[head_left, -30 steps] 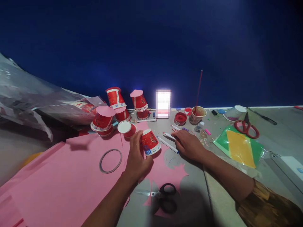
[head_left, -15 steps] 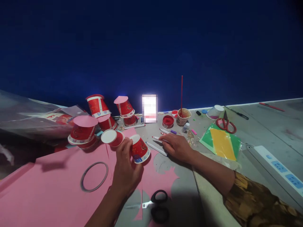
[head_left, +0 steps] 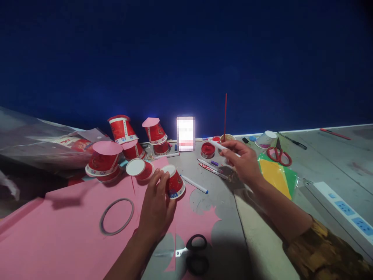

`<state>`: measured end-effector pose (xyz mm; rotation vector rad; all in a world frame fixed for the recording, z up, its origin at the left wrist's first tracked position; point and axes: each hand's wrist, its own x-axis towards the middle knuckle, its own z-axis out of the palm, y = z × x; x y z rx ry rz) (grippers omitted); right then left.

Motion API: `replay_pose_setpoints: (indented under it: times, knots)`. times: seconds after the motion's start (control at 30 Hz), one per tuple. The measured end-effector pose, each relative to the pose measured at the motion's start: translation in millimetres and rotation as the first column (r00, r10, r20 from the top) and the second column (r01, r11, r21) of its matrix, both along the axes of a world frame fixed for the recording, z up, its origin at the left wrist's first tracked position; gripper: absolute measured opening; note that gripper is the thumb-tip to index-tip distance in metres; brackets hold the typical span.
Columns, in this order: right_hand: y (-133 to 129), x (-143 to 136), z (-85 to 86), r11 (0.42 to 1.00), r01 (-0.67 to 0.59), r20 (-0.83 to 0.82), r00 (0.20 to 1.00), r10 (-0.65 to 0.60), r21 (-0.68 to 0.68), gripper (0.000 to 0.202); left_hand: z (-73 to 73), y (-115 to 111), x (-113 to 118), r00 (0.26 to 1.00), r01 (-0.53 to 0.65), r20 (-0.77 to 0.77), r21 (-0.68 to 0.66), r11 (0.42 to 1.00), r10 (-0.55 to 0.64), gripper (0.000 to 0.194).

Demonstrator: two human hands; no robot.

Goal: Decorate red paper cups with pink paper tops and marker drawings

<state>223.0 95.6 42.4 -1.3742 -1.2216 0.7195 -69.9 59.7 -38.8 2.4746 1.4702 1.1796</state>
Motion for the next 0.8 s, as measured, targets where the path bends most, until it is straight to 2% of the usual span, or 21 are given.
replay_pose_setpoints:
  times: [0.07,0.17,0.23,0.33,0.43,0.57,0.63,0.8]
  knots:
    - [1.6,13.4,20.3,1.000,-0.018,0.029,0.999,0.018,0.003,0.032,-2.0,0.5,-0.9,1.000,-0.008,0.008,0.000,1.000,0.008,0.087]
    - [9.3,28.9,43.9,1.000,-0.006,0.200,0.980,0.001,0.022,0.025,-4.8,1.2,-1.4,0.999,-0.025,0.030,-0.005,1.000,0.025,0.085]
    - [19.8,33.3,53.6,0.999,-0.027,0.354,0.935,0.017,0.025,0.020,-6.0,1.4,-1.4,0.998,-0.034,0.043,-0.010,0.999,0.035,0.083]
    - [38.8,30.2,61.5,0.991,-0.118,0.529,0.839,0.131,-0.058,0.019,-6.6,1.0,-1.7,0.999,-0.034,0.035,-0.018,0.999,0.035,0.082]
    - [54.2,19.2,62.6,0.982,-0.108,0.669,0.720,0.183,-0.153,0.020,-6.8,0.6,-2.4,0.999,-0.034,0.023,-0.018,0.999,0.034,0.083]
    - [67.5,3.7,54.7,0.976,-0.001,0.862,0.468,0.193,-0.218,0.021,-7.0,0.6,-2.5,0.999,-0.041,0.030,-0.004,0.999,0.041,0.082]
    - [72.0,-1.4,49.7,0.972,0.013,0.884,0.419,0.208,-0.235,0.022,-6.7,0.8,-2.2,0.999,-0.043,0.030,-0.009,0.999,0.043,0.080]
    - [77.8,-6.9,43.0,0.963,0.015,0.900,0.359,0.247,-0.271,0.021,-5.1,0.7,-1.8,0.999,-0.045,0.027,-0.002,0.999,0.045,0.079]
